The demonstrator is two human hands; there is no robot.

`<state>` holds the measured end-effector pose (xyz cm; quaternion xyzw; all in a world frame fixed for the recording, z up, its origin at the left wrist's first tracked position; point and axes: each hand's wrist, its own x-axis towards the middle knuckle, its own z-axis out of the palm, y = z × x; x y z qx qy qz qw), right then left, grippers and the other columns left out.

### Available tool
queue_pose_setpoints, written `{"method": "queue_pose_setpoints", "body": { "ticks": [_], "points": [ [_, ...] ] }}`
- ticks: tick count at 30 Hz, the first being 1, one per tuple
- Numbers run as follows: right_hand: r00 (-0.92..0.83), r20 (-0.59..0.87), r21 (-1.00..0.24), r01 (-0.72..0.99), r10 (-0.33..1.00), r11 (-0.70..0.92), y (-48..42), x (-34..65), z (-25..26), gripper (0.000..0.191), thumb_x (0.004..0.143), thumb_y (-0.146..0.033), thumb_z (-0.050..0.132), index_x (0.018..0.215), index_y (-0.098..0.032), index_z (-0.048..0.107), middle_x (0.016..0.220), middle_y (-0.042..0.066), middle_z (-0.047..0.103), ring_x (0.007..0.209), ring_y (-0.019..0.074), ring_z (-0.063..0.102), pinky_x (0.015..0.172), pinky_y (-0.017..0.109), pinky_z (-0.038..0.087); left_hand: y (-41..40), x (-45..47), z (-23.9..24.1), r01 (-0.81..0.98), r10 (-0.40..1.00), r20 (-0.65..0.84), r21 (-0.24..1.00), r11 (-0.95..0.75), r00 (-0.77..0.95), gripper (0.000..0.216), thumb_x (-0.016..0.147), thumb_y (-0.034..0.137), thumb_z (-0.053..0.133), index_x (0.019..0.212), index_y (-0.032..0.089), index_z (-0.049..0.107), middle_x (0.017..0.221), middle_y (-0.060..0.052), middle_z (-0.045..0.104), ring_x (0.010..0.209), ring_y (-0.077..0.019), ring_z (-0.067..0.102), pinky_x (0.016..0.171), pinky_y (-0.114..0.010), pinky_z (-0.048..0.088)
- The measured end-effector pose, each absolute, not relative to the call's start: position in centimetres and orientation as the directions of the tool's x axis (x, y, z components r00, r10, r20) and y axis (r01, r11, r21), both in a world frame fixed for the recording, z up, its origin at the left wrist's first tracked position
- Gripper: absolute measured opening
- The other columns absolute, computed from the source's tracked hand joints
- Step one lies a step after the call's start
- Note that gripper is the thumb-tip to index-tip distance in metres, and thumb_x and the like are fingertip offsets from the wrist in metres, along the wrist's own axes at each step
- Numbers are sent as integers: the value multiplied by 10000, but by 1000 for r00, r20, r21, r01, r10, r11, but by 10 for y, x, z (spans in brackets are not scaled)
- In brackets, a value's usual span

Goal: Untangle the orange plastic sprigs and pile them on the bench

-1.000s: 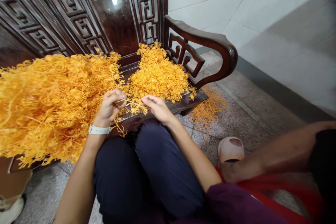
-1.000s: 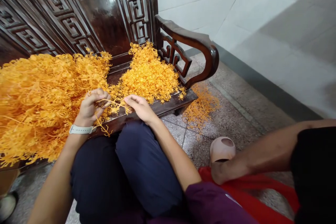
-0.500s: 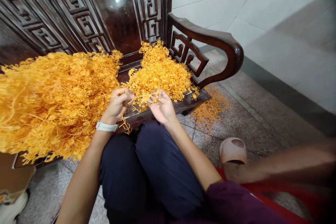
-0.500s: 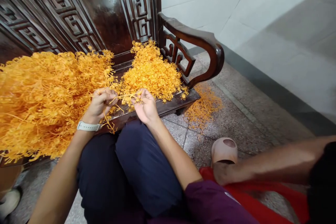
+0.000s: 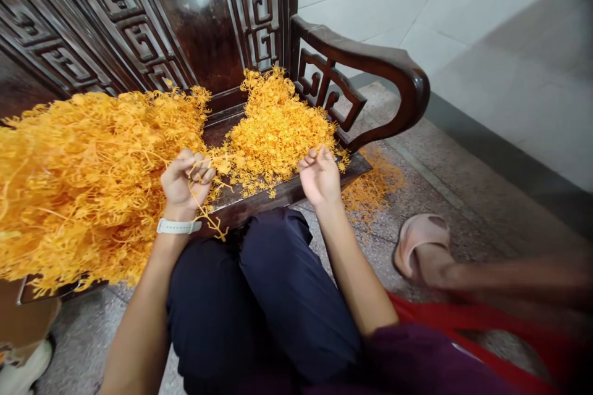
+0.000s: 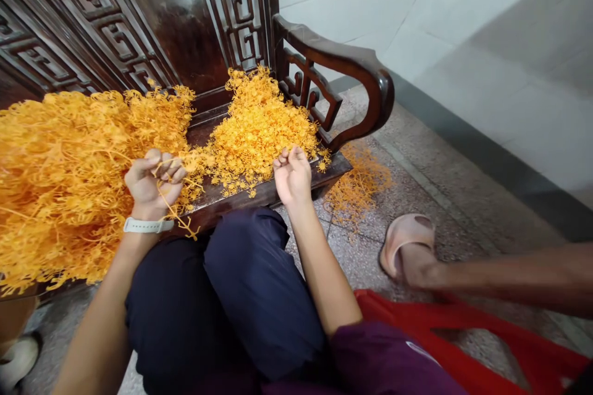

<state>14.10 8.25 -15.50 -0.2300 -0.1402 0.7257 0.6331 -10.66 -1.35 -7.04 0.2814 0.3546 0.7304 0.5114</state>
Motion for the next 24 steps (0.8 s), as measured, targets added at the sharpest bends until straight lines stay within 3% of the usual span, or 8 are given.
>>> {"method": "queue_pose_setpoints", "body": {
  "ticks": [2, 5, 8, 11, 14, 18, 24],
  "points": [
    [-101, -104, -682, -717, 989, -145, 81, 140, -161, 120, 897, -254, 740, 973, -250, 648, 898, -11, 615, 716, 109, 539, 662, 244, 479, -13, -104, -72, -555, 962, 21, 813, -175, -273, 546, 688, 126, 738, 609, 187, 201, 535, 67, 210, 482, -65, 249, 448, -217, 263],
    [-205, -6, -924, -373, 979, -83, 71, 125, -164, 282, 840, -420, 819, 1038, -240, 729, 1093, 46, 691, 846, 150, 602, 732, 298, 512, -12, -97, -73, -549, 971, 8, 824, -142, -239, 528, 717, 142, 756, 608, 187, 241, 545, 66, 204, 486, -65, 260, 448, -213, 257],
    [-263, 63, -991, -132, 963, 29, 59, 108, -160, 485, 890, -652, 715, 1142, -237, 741, 1307, 105, 679, 1026, 214, 634, 838, 368, 550, -11, -93, -73, -528, 977, 7, 841, -122, -215, 510, 721, 156, 777, 598, 181, 283, 548, 65, 205, 495, -65, 267, 451, -207, 256],
    [-390, 53, -971, -237, 919, -45, 48, 99, -152, 673, 913, -809, 572, 1298, -266, 670, 1405, 110, 655, 1032, 212, 667, 815, 364, 562, -11, -93, -72, -489, 982, 7, 867, -101, -190, 512, 720, 182, 807, 583, 176, 314, 538, 64, 226, 493, -62, 271, 445, -199, 252],
    [-529, 57, -886, -417, 846, -201, 40, 95, -141, 666, 899, -825, 586, 1245, -262, 667, 1209, 77, 738, 862, 159, 674, 729, 307, 545, -12, -91, -72, -442, 984, 4, 893, -83, -177, 524, 717, 223, 840, 567, 176, 340, 516, 67, 252, 478, -58, 266, 434, -191, 242],
    [-543, 28, -762, -555, 840, -333, 39, 93, -129, 534, 892, -739, 693, 1025, -222, 675, 864, 20, 727, 686, 112, 612, 638, 250, 514, -13, -87, -72, -364, 984, -23, 930, -45, -179, 499, 699, 236, 864, 554, 174, 391, 493, 76, 277, 452, -49, 272, 431, -182, 239],
    [-443, -34, -711, -619, 896, -334, 39, 94, -123, 362, 873, -502, 830, 862, -222, 601, 689, -53, 585, 583, 74, 489, 572, 217, 441, -12, -88, -80, -270, 991, -60, 963, 25, -122, 420, 692, 248, 869, 551, 166, 482, 500, 77, 302, 441, -41, 292, 449, -198, 255]
  ]
}}
